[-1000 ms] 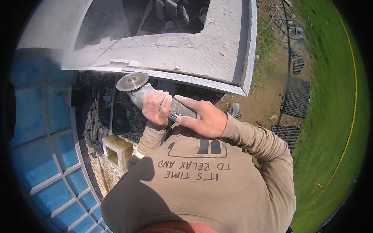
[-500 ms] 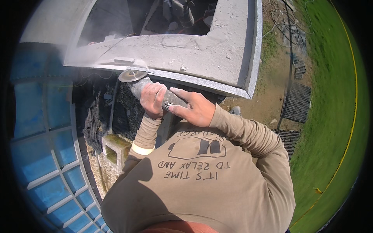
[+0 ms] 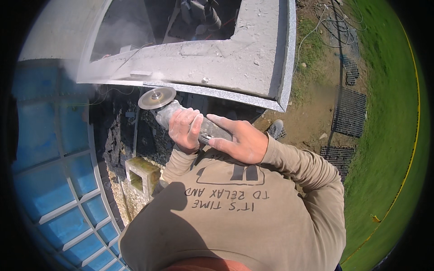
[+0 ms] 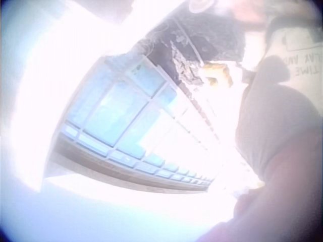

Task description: The person uses an angle grinder to grind the edge of a concrete structure, producing dust. The person holds the tool with both hands and moves it along the edge repeatedly.

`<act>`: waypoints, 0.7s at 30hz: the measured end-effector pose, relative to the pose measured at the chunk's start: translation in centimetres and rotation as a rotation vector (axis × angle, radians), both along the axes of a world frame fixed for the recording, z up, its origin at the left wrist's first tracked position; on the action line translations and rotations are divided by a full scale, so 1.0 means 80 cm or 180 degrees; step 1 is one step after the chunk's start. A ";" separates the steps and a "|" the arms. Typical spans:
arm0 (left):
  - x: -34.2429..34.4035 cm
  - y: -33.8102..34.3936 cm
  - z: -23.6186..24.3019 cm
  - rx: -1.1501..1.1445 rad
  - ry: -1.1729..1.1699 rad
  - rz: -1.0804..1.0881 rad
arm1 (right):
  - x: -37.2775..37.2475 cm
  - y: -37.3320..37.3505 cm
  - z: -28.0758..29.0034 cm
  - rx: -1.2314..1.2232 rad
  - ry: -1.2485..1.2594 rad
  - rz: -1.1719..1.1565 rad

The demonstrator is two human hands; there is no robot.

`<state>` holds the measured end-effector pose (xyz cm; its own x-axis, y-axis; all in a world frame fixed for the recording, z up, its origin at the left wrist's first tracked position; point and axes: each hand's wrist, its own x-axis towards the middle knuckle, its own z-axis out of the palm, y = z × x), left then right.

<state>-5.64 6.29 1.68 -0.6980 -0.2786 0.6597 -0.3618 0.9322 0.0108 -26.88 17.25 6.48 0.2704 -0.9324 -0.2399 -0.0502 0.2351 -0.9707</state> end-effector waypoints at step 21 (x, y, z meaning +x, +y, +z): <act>0.035 -0.057 -0.026 0.0164 0.0039 -0.0030 | 0.040 -0.059 -0.020 -0.0096 -0.0172 -0.0162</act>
<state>-2.86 1.72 -0.44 -0.6927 -0.3059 0.6532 -0.3526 0.9336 0.0633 -23.71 12.57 4.85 0.2342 -0.9519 -0.1978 0.0137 0.2066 -0.9783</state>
